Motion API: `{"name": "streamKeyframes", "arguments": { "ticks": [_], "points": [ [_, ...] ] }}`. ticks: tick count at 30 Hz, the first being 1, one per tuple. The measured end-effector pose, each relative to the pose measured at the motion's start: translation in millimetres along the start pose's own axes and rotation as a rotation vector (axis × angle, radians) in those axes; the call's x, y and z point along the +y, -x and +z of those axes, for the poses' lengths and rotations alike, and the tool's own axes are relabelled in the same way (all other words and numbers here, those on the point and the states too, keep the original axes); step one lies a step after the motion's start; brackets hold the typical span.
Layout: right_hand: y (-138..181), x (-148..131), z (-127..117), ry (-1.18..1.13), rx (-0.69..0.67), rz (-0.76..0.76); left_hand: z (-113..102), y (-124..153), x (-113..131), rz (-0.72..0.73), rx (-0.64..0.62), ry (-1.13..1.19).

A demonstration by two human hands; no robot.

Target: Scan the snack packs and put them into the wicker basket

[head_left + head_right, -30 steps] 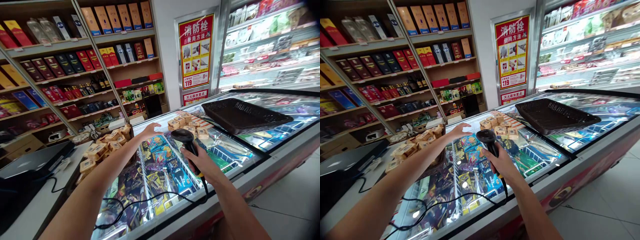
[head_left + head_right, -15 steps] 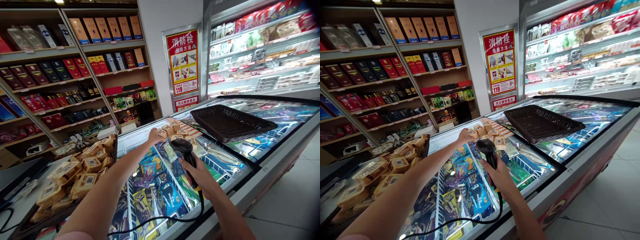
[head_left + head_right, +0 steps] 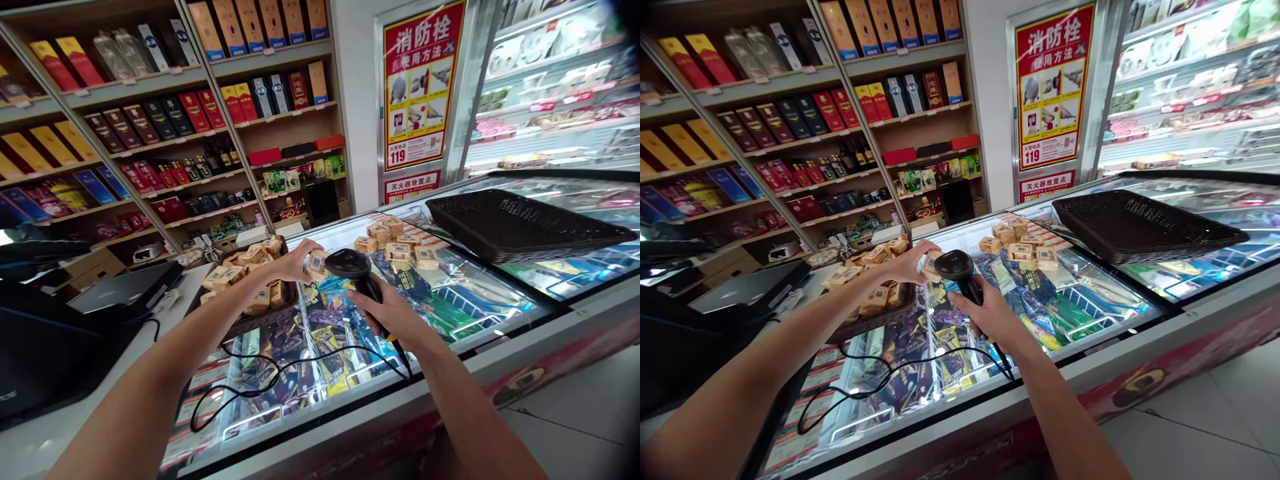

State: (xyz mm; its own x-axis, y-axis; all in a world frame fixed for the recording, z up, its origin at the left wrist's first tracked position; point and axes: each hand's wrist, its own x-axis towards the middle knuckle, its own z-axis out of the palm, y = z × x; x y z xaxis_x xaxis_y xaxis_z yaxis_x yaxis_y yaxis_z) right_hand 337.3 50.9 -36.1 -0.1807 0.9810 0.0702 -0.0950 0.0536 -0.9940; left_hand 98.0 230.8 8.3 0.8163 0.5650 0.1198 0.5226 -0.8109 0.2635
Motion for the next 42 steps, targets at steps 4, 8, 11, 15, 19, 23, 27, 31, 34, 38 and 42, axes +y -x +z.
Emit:
{"name": "streamKeyframes", "arguments": {
  "ticks": [4,8,11,15,19,23,27,31,34,38,42],
  "points": [
    [3,-6,37,0.054,-0.149,0.016,-16,57,-2,-0.021,-0.002,-0.045],
    [6,-12,65,0.087,-0.224,0.021,-24,99,-5,-0.039,0.034,-0.077],
    [7,-15,78,0.103,-0.24,0.038,-28,119,-4,-0.069,0.054,-0.114],
    [7,-13,84,0.112,-0.238,0.054,-34,143,-3,-0.136,0.08,-0.135],
    [9,-9,81,0.136,-0.221,0.047,-43,177,-4,-0.197,0.075,-0.142],
    [9,-2,80,0.128,-0.225,0.051,-41,214,-7,-0.303,0.076,-0.128],
    [8,6,81,0.089,-0.238,0.065,-29,235,-13,-0.424,0.055,-0.152],
    [8,10,76,0.057,-0.247,0.076,-26,225,-18,-0.454,0.023,-0.168],
    [7,11,64,0.023,-0.206,0.069,-31,186,-22,-0.345,0.13,-0.167],
    [4,14,34,-0.01,-0.11,0.059,-26,100,-22,-0.238,0.25,-0.164],
    [2,23,-10,-0.041,0.06,0.07,4,1,-17,-0.149,0.191,-0.12]
  ]
}}
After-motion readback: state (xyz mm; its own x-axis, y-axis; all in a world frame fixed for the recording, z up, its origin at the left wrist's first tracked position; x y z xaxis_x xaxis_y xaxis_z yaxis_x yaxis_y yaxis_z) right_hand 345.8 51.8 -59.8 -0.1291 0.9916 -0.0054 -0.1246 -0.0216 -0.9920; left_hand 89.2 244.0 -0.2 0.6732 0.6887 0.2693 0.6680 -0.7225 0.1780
